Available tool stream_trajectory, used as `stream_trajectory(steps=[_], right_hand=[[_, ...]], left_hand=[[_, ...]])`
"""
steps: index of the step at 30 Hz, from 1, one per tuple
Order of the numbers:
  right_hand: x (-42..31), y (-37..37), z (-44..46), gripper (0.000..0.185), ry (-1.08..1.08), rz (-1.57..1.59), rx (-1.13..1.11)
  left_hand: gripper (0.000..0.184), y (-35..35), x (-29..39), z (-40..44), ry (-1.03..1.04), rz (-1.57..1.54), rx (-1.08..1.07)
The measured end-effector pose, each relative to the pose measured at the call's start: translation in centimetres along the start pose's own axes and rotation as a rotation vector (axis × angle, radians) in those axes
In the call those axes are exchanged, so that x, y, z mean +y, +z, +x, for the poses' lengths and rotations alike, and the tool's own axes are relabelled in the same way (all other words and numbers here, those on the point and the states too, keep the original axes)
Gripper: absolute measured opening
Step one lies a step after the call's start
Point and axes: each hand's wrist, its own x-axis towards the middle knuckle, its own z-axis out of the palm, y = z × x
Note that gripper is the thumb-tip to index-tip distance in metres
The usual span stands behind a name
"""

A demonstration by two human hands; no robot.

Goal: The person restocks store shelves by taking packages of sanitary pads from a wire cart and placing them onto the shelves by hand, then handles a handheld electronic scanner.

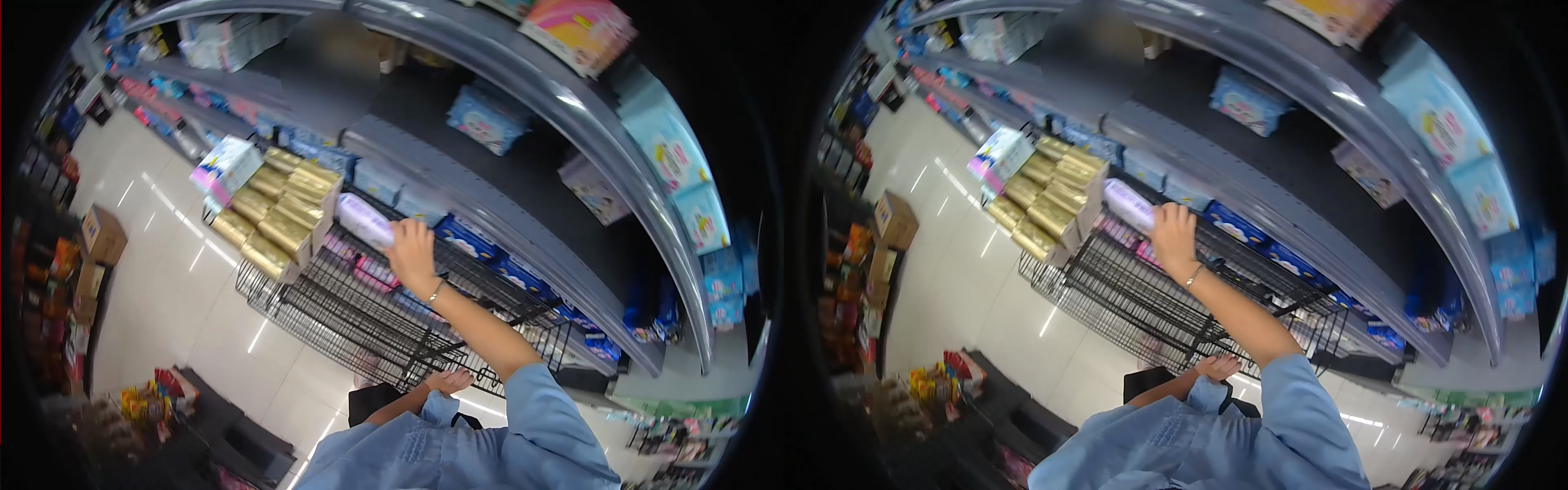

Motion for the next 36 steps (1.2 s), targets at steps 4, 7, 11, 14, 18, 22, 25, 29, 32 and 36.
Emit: stream_trajectory(steps=[4, 7, 11, 14, 18, 22, 25, 29, 32, 36], right_hand=[[1.0, -3.3, -1.9, 0.045, 0.020, 0.306, -0.011], [2.2, -10.1, -4.4, 0.045, 0.059, 0.524, -0.025], [7.3, -21.1, -6.8, 0.045, 0.054, 0.416, 0.045], [12.5, -28.5, -7.7, 0.048, 0.247, 0.337, 0.117], [23.5, -32.8, -8.4, 0.050, 0.433, 0.391, 0.200], [35.5, -33.1, -7.7, 0.048, 0.517, 0.343, 0.021], [38.3, -32.7, -6.9, 0.064, 0.332, 0.195, 0.059], [42.7, -30.2, -6.0, 0.068, 0.139, -0.113, 0.092], [43.8, -29.0, -6.0, 0.053, 0.276, -0.151, -0.049], [33.4, -27.0, -7.9, 0.032, 0.004, -0.374, 0.553]], left_hand=[[0.030, -0.2, -0.2, -0.3, 0.020, -0.040, -0.038], [0.029, -0.9, -0.6, -0.5, 0.019, -0.086, -0.099], [0.028, -0.7, -0.8, -0.1, 0.019, -0.095, -0.102], [0.026, -0.8, -0.8, -0.3, 0.017, -0.134, -0.115], [0.030, 0.0, -0.4, -0.8, -0.024, -0.064, -0.084], [0.033, -0.4, -0.5, -0.5, -0.056, -0.024, -0.170], [0.035, -1.9, -0.3, 1.3, -0.157, 0.001, -0.160], [0.045, -4.7, 0.7, 3.5, -0.296, 0.024, -0.267], [0.064, -8.9, 0.1, 5.1, -0.330, -0.184, -0.341], [0.078, -13.3, -3.3, 0.5, -0.473, -0.161, -0.140]])
